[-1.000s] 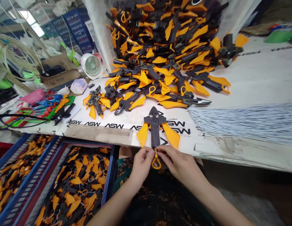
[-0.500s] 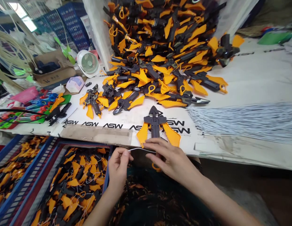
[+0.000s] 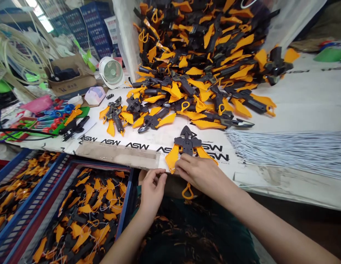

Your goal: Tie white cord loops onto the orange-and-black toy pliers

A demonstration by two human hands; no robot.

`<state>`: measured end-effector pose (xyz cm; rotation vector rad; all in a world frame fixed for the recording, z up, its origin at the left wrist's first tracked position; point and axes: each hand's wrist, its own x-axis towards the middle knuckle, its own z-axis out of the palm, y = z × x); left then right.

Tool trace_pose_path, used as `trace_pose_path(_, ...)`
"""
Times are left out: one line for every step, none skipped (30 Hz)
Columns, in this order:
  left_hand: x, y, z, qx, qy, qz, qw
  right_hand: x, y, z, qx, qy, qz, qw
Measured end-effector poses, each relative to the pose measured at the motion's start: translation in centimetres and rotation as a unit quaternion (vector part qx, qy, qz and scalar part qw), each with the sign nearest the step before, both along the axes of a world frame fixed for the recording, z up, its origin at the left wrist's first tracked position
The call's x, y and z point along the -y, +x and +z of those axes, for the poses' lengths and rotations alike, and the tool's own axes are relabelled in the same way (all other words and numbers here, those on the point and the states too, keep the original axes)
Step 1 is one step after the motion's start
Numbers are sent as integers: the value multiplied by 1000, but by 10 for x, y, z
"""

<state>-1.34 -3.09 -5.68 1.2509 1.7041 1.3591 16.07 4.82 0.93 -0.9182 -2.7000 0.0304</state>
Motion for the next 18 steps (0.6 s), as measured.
trace_pose_path(-1, 0, -2, -25, 9, 0, 1000, -1, -4, 0, 28, 8, -4, 1000)
trace_pose_path(-2, 0, -3, -49, 18, -2, 999, -2, -7, 0, 51, 13, -9, 999)
trace_pose_path(-2, 0, -4, -71, 27, -4, 997, -2, -11, 0, 71, 15, -13, 997)
trace_pose_path(-3, 1, -3, -89, 34, -7, 995, -2, -14, 0, 88, 17, -17, 996)
trace_pose_path(-4, 2, -3, -102, 39, -10, 994, -2, -16, 1, 102, 19, -19, 994)
trace_pose_path(-5, 2, -3, -110, 44, -12, 993, -3, -18, 1, 112, 20, -18, 993)
trace_pose_path(-6, 3, -3, -114, 48, -14, 992, -3, -19, 2, 119, 22, -15, 993)
trace_pose_path(-7, 4, -3, -116, 50, -15, 992, -3, -20, 2, 121, 23, -11, 992)
trace_pose_path(-7, 4, -4, -116, 51, -16, 992, -4, -21, 3, 121, 23, -6, 992)
trace_pose_path(-8, 4, -4, -115, 52, -18, 992, -4, -21, 3, 119, 21, -3, 993)
trace_pose_path(-9, 4, -5, -114, 52, -19, 992, -4, -22, 3, 116, 19, 0, 993)
trace_pose_path(-9, 4, -6, -113, 52, -21, 992, -4, -24, 3, 112, 16, 3, 994)
trace_pose_path(-9, 4, -7, -113, 52, -22, 992, -4, -25, 4, 109, 14, 3, 994)
trace_pose_path(-9, 4, -7, -113, 52, -22, 992, -3, -26, 4, 106, 12, 1, 994)
trace_pose_path(-9, 4, -7, -112, 52, -22, 992, -3, -27, 3, 103, 9, -2, 995)
trace_pose_path(-8, 4, -7, -111, 51, -23, 992, -2, -27, 3, 101, 6, -7, 995)
trace_pose_path(-8, 4, -7, -112, 50, -25, 992, -2, -27, 2, 96, 1, -11, 995)
trace_pose_path(-8, 3, -7, -116, 47, -27, 992, -2, -26, 1, 90, -5, -16, 996)
